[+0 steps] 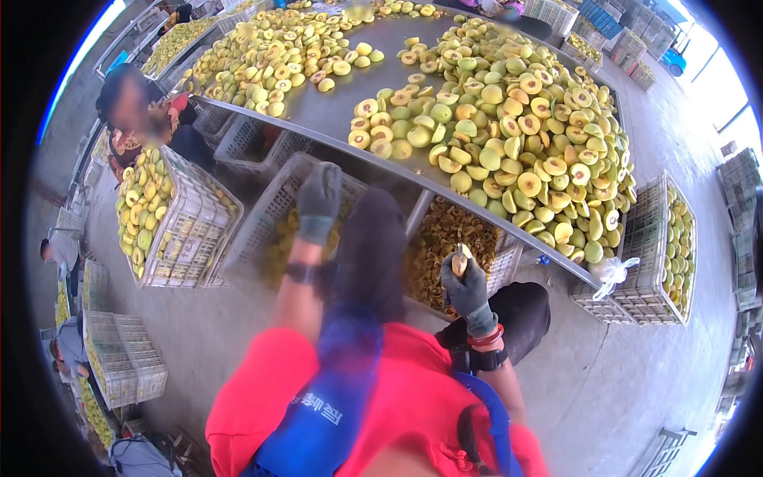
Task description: The person is pitting and halving small fruits, likely apricots, using a paring knife and placing the prepared halves into a crate.
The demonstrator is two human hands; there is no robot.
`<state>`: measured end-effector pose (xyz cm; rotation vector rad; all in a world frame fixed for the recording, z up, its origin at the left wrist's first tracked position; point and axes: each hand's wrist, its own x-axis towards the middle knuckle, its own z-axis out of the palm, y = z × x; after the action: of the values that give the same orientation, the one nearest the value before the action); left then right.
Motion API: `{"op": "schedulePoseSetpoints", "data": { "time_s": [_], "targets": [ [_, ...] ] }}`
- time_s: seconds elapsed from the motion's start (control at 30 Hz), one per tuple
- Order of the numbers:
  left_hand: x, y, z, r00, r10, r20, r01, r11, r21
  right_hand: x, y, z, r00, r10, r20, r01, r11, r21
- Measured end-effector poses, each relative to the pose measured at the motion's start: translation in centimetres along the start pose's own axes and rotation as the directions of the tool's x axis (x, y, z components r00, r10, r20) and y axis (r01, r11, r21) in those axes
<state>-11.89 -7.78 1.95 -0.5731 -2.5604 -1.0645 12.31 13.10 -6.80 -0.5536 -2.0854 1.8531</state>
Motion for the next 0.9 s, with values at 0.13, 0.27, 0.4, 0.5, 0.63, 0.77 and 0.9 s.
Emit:
{"op": "schedulePoseSetpoints", "data": {
  "time_s": [0.13,0.27,0.4,0.5,0.63,0.77,0.9],
  "targets": [
    [2.8,-5.0,0.4,0.986,0.124,-0.114,-0.087,0.955,0.285,1.2,7.6,-2.7,0.971,-0.209,0.112,0.236,0.907,-0.35],
    [5.2,-5.7,2.7,0.988,0.148,0.045,-0.154,0.97,0.19,1.6,6.9,-1.4,0.955,-0.267,0.126,0.294,0.903,-0.313],
    [9.2,-5.5,8.6,0.964,0.19,0.186,-0.214,0.969,0.119,1.4,7.8,-0.9,0.988,-0.124,0.097,0.152,0.907,-0.394],
    [11.9,-3.8,12.7,0.943,0.085,0.323,-0.148,0.973,0.176,0.9,8.9,-1.5,0.983,-0.124,0.137,0.173,0.873,-0.456],
    [14.6,-4.9,16.7,0.885,-0.086,0.459,-0.062,0.952,0.298,0.1,8.0,-1.1,0.977,-0.121,0.178,0.194,0.855,-0.481],
    [16.0,-5.0,19.1,0.855,-0.152,0.495,-0.026,0.942,0.335,-0.1,10.4,-1.2,0.985,-0.07,0.156,0.119,0.936,-0.332],
    [16.1,-4.8,19.2,0.82,-0.163,0.549,0.019,0.966,0.257,0.1,9.3,0.0,0.992,0.086,0.096,-0.053,0.95,-0.307]
  ]
}}
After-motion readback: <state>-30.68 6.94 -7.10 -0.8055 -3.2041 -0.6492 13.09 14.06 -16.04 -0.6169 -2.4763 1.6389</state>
